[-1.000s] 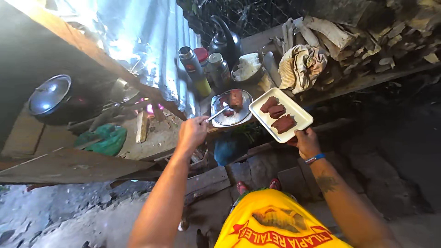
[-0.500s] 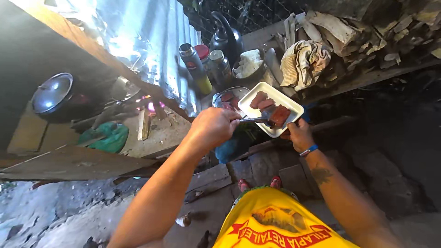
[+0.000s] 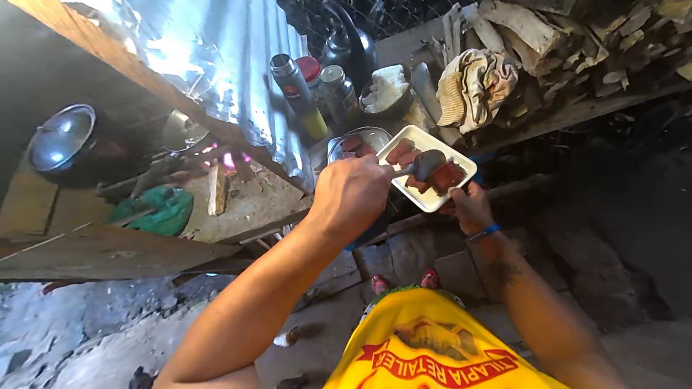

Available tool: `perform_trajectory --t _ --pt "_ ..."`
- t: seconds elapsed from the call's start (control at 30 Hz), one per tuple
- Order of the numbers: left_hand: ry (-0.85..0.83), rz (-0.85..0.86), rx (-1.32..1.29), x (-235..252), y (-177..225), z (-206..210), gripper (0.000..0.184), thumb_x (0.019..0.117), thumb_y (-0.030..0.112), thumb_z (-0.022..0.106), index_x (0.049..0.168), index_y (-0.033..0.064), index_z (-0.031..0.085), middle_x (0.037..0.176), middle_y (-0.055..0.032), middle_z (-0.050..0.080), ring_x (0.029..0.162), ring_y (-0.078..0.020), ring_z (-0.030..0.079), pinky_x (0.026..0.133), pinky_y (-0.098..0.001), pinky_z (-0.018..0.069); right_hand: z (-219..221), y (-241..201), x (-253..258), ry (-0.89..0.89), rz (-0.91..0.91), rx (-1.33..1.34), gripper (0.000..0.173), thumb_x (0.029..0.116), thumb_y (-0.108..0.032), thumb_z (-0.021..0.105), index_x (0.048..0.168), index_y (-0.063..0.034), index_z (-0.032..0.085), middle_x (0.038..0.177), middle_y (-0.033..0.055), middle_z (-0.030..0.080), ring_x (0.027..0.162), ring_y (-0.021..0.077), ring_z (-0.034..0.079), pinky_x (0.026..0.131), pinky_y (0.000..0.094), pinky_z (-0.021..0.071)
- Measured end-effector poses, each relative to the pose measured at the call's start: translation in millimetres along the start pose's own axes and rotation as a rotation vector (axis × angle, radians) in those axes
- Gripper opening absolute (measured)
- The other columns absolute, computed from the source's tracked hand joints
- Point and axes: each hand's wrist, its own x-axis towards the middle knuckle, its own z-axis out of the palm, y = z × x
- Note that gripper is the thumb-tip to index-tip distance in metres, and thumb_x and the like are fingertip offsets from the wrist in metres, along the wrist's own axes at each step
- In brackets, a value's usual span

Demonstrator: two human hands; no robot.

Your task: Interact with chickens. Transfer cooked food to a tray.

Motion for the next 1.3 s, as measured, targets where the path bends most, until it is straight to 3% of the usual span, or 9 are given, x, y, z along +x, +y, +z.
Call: perform_trajectory --t 0.17,0.27,0.4,0.53,0.6,0.73,0.93,1.1,1.3 --pt "-0.003 -0.155 -0.019 -3 -22 -20 0.027 0.1064 0.026 0.049 0.117 0.0206 0.073 0.099 -0.0115 0.070 0.087 -0.0357 0.070 0.064 -0.0569 0.0552 -2 -8 -1 0.000 0.028 0.005 0.036 0.1035 -0.020 0.056 0.136 -0.0048 0.051 0.105 0.0151 0.071 0.076 0.0250 0.075 0.068 0.0427 0.0657" --pt "0.020 -0.334 -0.011 -6 -54 -26 0.029 0.1062 0.029 0.048 0.119 0.0235 0.073 0.107 -0.0111 0.072 0.097 -0.0363 0.071 0.072 -0.0599 0.0556 -8 -4 -2 -0.014 -0.007 -0.003 0.038 0.1034 -0.020 0.056 0.138 -0.0049 0.051 0.111 0.0152 0.070 0.082 0.0263 0.075 0.070 0.0460 0.0660" --pt "-0.148 -0.603 0.048 -1 -87 2 0.025 0.1011 0.023 0.053 0.113 0.0157 0.074 0.108 -0.0179 0.072 0.100 -0.0427 0.070 0.074 -0.0652 0.0542 -14 -1 -4 0.021 -0.011 0.096 0.034 0.1046 -0.015 0.055 0.137 -0.0062 0.053 0.110 0.0163 0.071 0.082 0.0283 0.075 0.070 0.0470 0.0660" --pt "-0.301 -0.741 0.058 5 -105 47 0.019 0.0947 0.018 0.060 0.093 0.0033 0.071 0.097 -0.0229 0.071 0.092 -0.0451 0.070 0.066 -0.0642 0.0542 -19 -1 -12 0.067 0.009 0.107 0.034 0.1052 -0.012 0.052 0.138 -0.0043 0.050 0.106 0.0181 0.071 0.080 0.0287 0.075 0.069 0.0457 0.0665" --pt "-0.346 -0.766 0.040 13 -106 55 0.020 0.0931 0.018 0.062 0.087 0.0002 0.068 0.095 -0.0243 0.070 0.091 -0.0452 0.070 0.066 -0.0634 0.0538 -22 -2 -15 0.080 0.016 0.094 0.034 0.1051 -0.012 0.052 0.137 -0.0026 0.049 0.103 0.0178 0.071 0.078 0.0272 0.075 0.068 0.0439 0.0663" --pt "-0.371 -0.766 0.002 29 -105 60 0.021 0.0928 0.017 0.063 0.088 -0.0030 0.068 0.097 -0.0267 0.070 0.093 -0.0469 0.069 0.068 -0.0650 0.0535 -27 -1 -19 0.079 0.013 0.085 0.035 0.1051 -0.013 0.051 0.137 -0.0006 0.047 0.102 0.0180 0.070 0.077 0.0265 0.075 0.068 0.0423 0.0663" --pt "-0.396 -0.709 -0.101 28 -98 54 0.021 0.0916 0.023 0.064 0.089 0.0033 0.070 0.098 -0.0243 0.070 0.096 -0.0462 0.069 0.070 -0.0686 0.0533 -39 6 -23 0.112 0.004 0.111 0.032 0.1049 -0.012 0.051 0.135 -0.0013 0.049 0.101 0.0173 0.070 0.077 0.0263 0.075 0.067 0.0424 0.0664" --pt "-0.383 -0.743 -0.259 28 -115 83 0.024 0.0936 0.025 0.060 0.097 0.0049 0.073 0.101 -0.0246 0.071 0.099 -0.0463 0.069 0.077 -0.0721 0.0525 -43 9 -21 0.118 -0.012 0.124 0.031 0.1039 -0.012 0.053 0.133 -0.0012 0.049 0.100 0.0177 0.070 0.075 0.0269 0.075 0.066 0.0431 0.0664" --pt "-0.237 -0.708 -0.471 -5 -130 125 0.034 0.1043 0.030 0.048 0.108 0.0122 0.077 0.106 -0.0206 0.073 0.104 -0.0432 0.069 0.087 -0.0713 0.0502 -41 6 -21 0.141 0.006 0.097 0.030 0.1049 -0.010 0.052 0.134 -0.0009 0.048 0.099 0.0175 0.070 0.073 0.0261 0.075 0.066 0.0429 0.0665"
